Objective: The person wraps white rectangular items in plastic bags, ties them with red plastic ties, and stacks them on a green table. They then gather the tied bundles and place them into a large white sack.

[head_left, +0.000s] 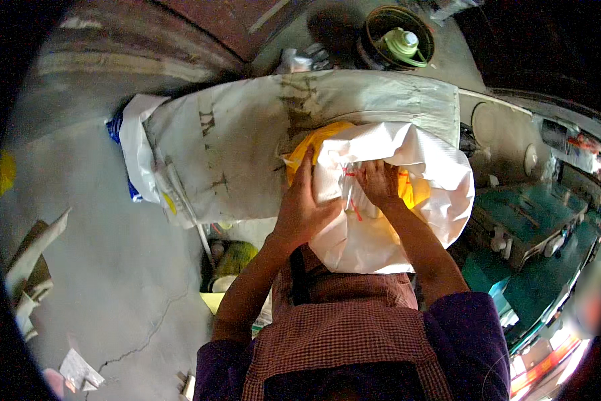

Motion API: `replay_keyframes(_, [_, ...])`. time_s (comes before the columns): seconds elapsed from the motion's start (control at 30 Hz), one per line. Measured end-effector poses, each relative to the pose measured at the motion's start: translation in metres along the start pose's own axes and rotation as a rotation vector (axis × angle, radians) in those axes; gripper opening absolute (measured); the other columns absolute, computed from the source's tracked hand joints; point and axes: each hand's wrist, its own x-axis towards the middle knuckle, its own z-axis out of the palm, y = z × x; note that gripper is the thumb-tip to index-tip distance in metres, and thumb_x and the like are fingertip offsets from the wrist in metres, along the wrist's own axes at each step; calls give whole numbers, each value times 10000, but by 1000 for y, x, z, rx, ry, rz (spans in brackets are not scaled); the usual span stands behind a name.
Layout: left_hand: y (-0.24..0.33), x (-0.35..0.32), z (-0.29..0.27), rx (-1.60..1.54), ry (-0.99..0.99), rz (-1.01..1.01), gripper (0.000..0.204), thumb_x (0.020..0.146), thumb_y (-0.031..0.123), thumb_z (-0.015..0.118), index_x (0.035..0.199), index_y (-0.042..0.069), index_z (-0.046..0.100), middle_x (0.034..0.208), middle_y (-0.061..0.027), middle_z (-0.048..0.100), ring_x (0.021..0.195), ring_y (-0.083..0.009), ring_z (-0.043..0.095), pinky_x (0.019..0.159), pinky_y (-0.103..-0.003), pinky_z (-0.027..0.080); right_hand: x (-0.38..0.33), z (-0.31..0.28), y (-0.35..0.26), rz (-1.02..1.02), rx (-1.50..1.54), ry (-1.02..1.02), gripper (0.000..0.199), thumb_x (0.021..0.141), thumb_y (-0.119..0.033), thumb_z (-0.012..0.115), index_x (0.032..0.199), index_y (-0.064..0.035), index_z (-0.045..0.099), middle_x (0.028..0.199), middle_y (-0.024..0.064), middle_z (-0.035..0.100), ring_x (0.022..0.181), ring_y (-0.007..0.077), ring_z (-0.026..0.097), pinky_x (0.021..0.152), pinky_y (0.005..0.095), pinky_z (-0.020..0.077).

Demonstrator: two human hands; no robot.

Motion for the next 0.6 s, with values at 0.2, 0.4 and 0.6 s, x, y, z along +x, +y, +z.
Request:
replay_keyframes(0.2, [-47,-11,10,57,14,235,660,797,84,576,1379,-15,282,1284,-234,472,1140,-344,511,973,-433,385,8,22,9,227,-30,74,428,821,-454,560,970,-54,602,859,154,638,773,314,624,683,475,495])
replay_keyframes(0.4, [-78,13,-16,-48,47,-41,675,821,80,564,1400,-41,239,1340,-195,404,1159,-279,467,981,-379,383,46,30,-7,279,383,-190,340,838,-343,570,988,-40,600,895,155,610,810,284,575,715,431,454])
replay_keyframes(0.6, [-46,1,-8,235,-29,144,750,760,12,450,1440,-33,136,1407,-247,313,1252,-328,386,1052,-357,280,-62,-77,-31,-140,602,117,427,829,-276,587,1157,-4,552,1045,200,599,972,332,590,837,432,464])
